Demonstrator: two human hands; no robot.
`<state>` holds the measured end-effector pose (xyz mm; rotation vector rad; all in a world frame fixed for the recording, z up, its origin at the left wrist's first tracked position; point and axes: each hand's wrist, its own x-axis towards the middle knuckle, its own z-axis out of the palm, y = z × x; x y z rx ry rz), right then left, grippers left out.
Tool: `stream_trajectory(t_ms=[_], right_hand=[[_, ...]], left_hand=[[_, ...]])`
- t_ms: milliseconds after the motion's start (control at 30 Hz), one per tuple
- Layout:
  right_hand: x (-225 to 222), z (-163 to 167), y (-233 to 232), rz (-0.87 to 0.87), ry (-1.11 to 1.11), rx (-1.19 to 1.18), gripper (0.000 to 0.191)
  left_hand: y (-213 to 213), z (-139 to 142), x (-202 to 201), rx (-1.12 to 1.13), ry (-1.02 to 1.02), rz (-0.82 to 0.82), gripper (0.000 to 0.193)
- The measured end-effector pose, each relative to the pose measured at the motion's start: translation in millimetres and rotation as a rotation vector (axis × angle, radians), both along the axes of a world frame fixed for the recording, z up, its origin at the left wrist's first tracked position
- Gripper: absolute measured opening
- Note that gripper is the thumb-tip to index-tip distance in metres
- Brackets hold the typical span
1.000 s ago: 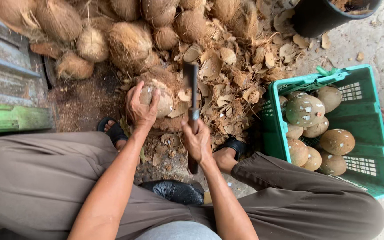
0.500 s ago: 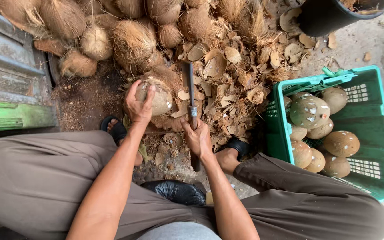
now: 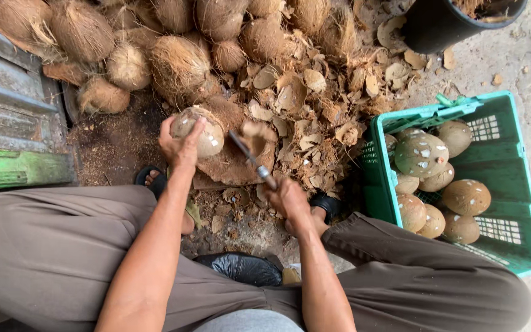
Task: The person sits on the ground and husks coconuts, holding each coconut against a wooden block and chopping off the fibrous outer husk with a machete. Husked coconuts are placed into a green plastic crate beside them, and discarded husks pile on the ground.
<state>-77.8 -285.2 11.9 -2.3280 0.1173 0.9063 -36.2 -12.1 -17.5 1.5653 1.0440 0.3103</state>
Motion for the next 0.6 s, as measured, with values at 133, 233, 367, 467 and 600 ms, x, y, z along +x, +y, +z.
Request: stream_trajectory(t_ms=[133,233,367,467,600], right_hand=[[26.4,23.0,-22.1,-0.279,-0.305,-0.021,0.026],[34.0,34.1,-23.3,-0.371,-0.201,0.021,0.037],[20.3,20.4,-3.6,-0.284,-0.291,0.176,0.029],[6.7,0.0,14.4,-0.157,-0.186,0.158,0.030],[1.3,-7.7,25.4,-0.038,-0.289,0.190,0.041]], left_hand=[[17.4,5.0,1.0,0.066,-0.090,-0.375,0.080],[14.7,3.3,1.5,0.275,-0.076,-0.622,0.081],[2.4,-7.3,9.6,0.464,-0.011,-0.579,0.071],[-1.2,-14.0,18.3,0.316,0.125,-0.360,0.050],[-4.1,-14.9,23.5,0.135,0.217,-0.197,0.034]])
